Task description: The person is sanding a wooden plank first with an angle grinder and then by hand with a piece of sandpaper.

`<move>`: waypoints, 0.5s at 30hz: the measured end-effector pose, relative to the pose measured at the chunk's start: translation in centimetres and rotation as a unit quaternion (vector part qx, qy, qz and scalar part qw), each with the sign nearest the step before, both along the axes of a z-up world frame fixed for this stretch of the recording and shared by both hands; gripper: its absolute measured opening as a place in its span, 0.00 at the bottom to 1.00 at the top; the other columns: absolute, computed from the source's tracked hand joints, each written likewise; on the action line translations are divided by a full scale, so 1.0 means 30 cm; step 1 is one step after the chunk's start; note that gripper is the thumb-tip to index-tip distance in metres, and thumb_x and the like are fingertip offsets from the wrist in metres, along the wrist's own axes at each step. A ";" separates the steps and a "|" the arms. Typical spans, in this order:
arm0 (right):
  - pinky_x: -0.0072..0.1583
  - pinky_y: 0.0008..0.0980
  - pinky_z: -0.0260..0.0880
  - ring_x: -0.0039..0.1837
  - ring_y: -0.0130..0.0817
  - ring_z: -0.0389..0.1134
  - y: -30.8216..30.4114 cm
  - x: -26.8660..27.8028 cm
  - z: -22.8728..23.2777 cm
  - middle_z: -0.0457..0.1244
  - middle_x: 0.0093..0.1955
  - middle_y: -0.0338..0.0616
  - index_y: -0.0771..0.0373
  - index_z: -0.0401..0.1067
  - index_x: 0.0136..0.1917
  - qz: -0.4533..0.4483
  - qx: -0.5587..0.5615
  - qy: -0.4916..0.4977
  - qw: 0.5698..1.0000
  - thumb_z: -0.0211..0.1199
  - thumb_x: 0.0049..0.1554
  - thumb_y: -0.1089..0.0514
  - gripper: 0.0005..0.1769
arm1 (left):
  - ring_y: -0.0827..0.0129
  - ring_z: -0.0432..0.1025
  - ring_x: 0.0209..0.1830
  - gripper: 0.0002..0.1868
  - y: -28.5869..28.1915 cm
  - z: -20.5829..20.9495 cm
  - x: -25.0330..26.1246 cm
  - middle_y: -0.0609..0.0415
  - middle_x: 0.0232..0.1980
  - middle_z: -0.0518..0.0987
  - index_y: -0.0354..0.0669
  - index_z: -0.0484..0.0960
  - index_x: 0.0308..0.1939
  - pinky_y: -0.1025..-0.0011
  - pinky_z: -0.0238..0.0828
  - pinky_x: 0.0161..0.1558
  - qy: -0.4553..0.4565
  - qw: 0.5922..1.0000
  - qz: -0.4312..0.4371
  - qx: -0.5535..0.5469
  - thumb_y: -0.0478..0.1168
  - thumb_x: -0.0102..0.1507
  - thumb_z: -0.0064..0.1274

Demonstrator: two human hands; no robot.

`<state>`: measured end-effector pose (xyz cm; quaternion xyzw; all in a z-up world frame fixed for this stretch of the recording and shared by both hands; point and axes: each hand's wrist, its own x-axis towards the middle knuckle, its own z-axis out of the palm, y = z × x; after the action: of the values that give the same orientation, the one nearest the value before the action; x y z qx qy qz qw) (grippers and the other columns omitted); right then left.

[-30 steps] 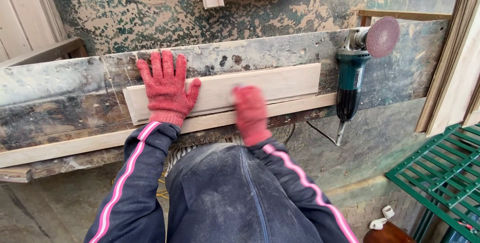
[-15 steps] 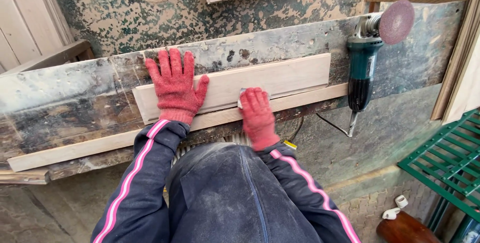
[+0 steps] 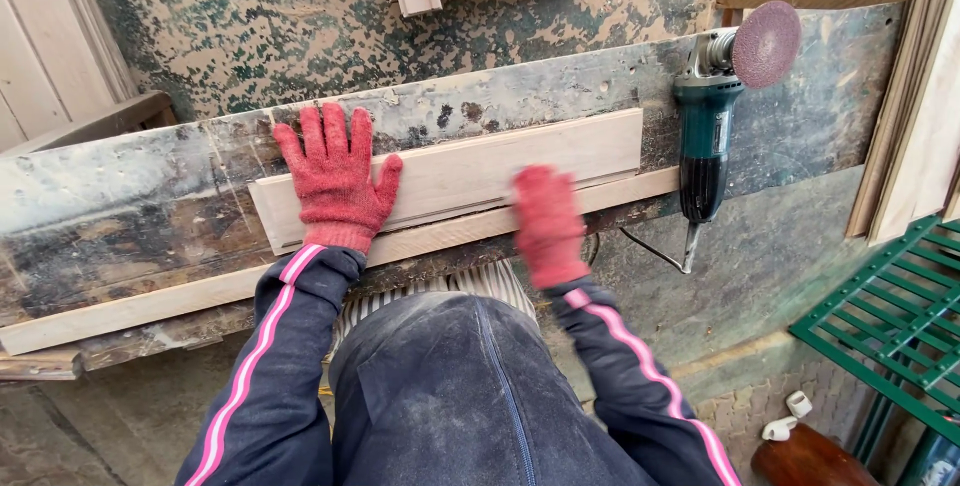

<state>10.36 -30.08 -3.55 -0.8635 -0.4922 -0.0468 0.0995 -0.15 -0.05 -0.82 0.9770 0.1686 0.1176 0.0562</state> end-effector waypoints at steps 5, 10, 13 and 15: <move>0.83 0.42 0.29 0.84 0.38 0.45 -0.046 0.152 0.174 0.47 0.84 0.44 0.50 0.58 0.80 -0.313 -0.407 0.056 0.856 0.43 0.70 0.50 0.26 | 0.34 0.60 0.73 0.37 -0.004 -0.008 -0.001 0.31 0.68 0.73 0.41 0.79 0.69 0.29 0.45 0.71 -0.002 1.000 0.005 0.023 0.61 0.64 0.56; 0.82 0.50 0.30 0.84 0.48 0.40 0.147 -0.130 -0.044 0.44 0.84 0.49 0.55 0.52 0.80 -0.175 0.061 0.152 0.971 0.47 0.63 0.44 0.35 | 0.34 0.58 0.74 0.37 -0.004 -0.012 -0.008 0.30 0.69 0.72 0.40 0.78 0.70 0.29 0.43 0.72 0.005 1.000 0.006 0.006 0.61 0.65 0.55; 0.82 0.55 0.31 0.85 0.50 0.37 0.130 -0.074 -0.091 0.41 0.85 0.50 0.54 0.47 0.83 -0.040 0.012 0.092 0.995 0.45 0.60 0.24 0.50 | 0.36 0.57 0.76 0.37 -0.001 0.004 -0.005 0.30 0.70 0.73 0.41 0.79 0.71 0.30 0.39 0.74 0.029 1.000 0.007 -0.001 0.63 0.66 0.53; 0.82 0.56 0.33 0.85 0.49 0.39 0.021 0.038 -0.059 0.43 0.85 0.49 0.53 0.48 0.83 -0.003 -0.026 0.078 0.997 0.50 0.58 0.23 0.51 | 0.38 0.58 0.77 0.38 -0.011 0.010 -0.006 0.32 0.70 0.74 0.42 0.79 0.71 0.31 0.38 0.75 0.046 0.999 0.006 0.001 0.64 0.66 0.52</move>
<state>11.49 -29.44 -5.31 -0.8682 -0.4816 0.0335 0.1148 -0.33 -0.37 -0.50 0.9804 0.1767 0.0732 0.0467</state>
